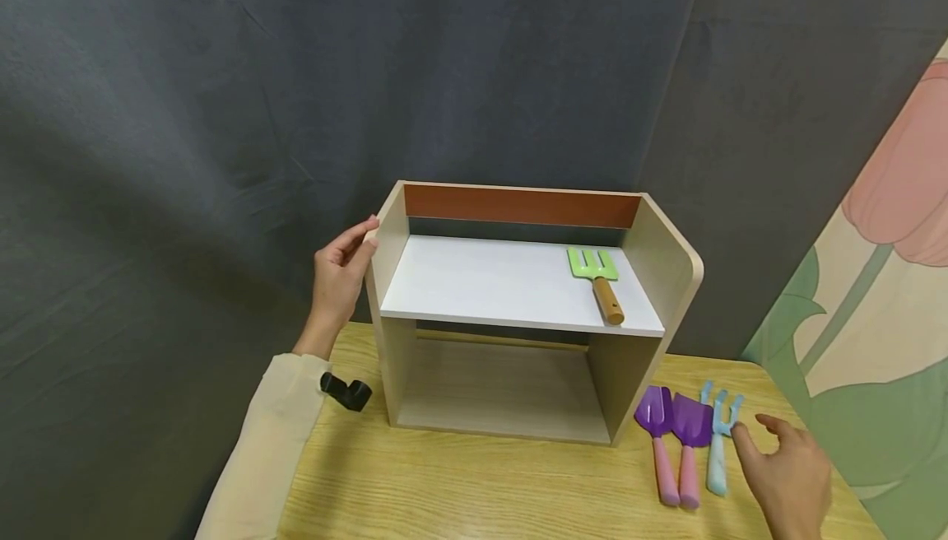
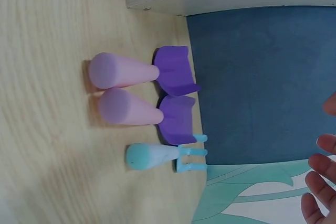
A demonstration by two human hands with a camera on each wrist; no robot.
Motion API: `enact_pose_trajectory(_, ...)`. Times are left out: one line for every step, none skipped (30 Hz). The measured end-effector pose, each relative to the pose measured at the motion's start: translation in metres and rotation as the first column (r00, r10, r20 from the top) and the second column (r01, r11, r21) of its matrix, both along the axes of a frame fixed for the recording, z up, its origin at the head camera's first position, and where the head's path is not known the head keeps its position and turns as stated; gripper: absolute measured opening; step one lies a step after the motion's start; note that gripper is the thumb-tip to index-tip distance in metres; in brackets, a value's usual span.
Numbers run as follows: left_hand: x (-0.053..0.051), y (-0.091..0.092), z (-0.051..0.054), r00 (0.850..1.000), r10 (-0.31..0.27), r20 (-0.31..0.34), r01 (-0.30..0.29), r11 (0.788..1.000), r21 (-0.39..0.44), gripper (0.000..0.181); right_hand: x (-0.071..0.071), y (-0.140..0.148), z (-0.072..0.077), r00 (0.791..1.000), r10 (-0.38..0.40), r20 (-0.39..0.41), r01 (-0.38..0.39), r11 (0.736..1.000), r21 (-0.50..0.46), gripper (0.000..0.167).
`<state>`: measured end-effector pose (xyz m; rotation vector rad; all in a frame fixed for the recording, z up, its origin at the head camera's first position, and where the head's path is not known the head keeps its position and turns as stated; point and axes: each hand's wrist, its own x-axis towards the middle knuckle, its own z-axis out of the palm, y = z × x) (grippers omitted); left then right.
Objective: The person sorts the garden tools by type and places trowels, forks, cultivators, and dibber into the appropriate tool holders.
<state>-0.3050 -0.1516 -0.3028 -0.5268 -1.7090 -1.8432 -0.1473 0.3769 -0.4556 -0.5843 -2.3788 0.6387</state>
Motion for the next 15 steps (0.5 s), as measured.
enact_pose_trajectory(0.000, 0.000, 0.000, 1.000, -0.001, 0.000, 0.001, 1.000, 0.001, 0.031, 0.000, 0.000, -0.001, 1.000, 0.001, -0.002, -0.001, 1.000, 0.001, 0.042)
enact_pose_trajectory(0.000, 0.000, 0.000, 1.000, -0.002, 0.000, 0.002, 1.000, 0.001, 0.031, 0.000, 0.000, -0.003, 1.000, 0.001, -0.008, -0.001, 1.000, -0.001, 0.042)
enact_pose_trajectory(0.000, 0.000, 0.000, 1.000, -0.002, 0.001, 0.002, 1.000, 0.001, 0.031, 0.000, 0.000, -0.004, 1.000, -0.002, -0.013, 0.002, 1.000, -0.006, 0.042)
enact_pose_trajectory(-0.001, 0.000, 0.000, 1.000, -0.002, 0.002, 0.002, 1.000, 0.000, 0.031, 0.000, 0.000, -0.006, 1.000, -0.006, -0.020, 0.005, 1.000, -0.013, 0.042)
enact_pose_trajectory(-0.001, 0.000, -0.001, 1.000, -0.001, 0.004, 0.001, 1.000, 0.001, 0.031, 0.000, 0.000, -0.007, 1.000, -0.008, -0.026, 0.007, 1.000, -0.023, 0.042)
enact_pose_trajectory(-0.001, 0.000, -0.001, 1.000, 0.000, 0.005, 0.000, 1.000, 0.000, 0.031, -0.001, 0.000, -0.009, 1.000, -0.011, -0.029, 0.010, 0.999, -0.038, 0.042)
enact_pose_trajectory(-0.001, -0.001, -0.001, 1.000, 0.001, 0.006, -0.001, 1.000, -0.001, 0.031, -0.001, 0.000, -0.010, 0.999, -0.015, -0.033, 0.013, 0.998, -0.057, 0.042)
enact_pose_trajectory(-0.001, -0.001, -0.001, 1.000, 0.003, 0.007, -0.003, 1.000, -0.002, 0.031, -0.001, 0.000, -0.011, 0.999, -0.020, -0.038, 0.018, 0.997, -0.077, 0.042)
enact_pose_trajectory(-0.001, -0.001, -0.002, 1.000, 0.003, 0.009, -0.003, 1.000, -0.002, 0.032, -0.001, 0.001, -0.013, 0.999, -0.025, -0.035, 0.021, 0.995, -0.098, 0.043)
enact_pose_trajectory(-0.001, -0.001, -0.002, 1.000, 0.002, 0.010, -0.002, 1.000, -0.002, 0.032, -0.001, 0.001, -0.015, 0.999, -0.026, -0.031, 0.022, 0.992, -0.121, 0.043)
enact_pose_trajectory(-0.001, -0.001, -0.002, 1.000, 0.002, 0.010, -0.002, 1.000, -0.001, 0.032, -0.001, 0.001, -0.016, 0.999, -0.029, -0.030, 0.025, 0.990, -0.141, 0.044)
enact_pose_trajectory(-0.001, -0.001, -0.002, 1.000, 0.002, 0.009, -0.002, 1.000, -0.003, 0.032, -0.001, 0.001, -0.018, 0.999, -0.035, -0.029, 0.030, 0.987, -0.158, 0.044)
enact_pose_trajectory(-0.001, -0.001, -0.002, 1.000, 0.002, 0.008, -0.002, 1.000, -0.006, 0.032, -0.001, 0.001, -0.020, 0.999, -0.038, -0.030, 0.032, 0.984, -0.177, 0.044)
enact_pose_trajectory(-0.001, -0.001, -0.002, 1.000, 0.004, 0.007, -0.004, 1.000, -0.008, 0.032, -0.001, 0.001, -0.022, 0.999, -0.043, -0.029, 0.037, 0.980, -0.195, 0.045)
enact_pose_trajectory(-0.001, -0.001, -0.002, 1.000, 0.004, 0.005, -0.004, 1.000, -0.011, 0.032, -0.001, 0.001, -0.024, 0.999, -0.048, -0.023, 0.042, 0.976, -0.214, 0.045)
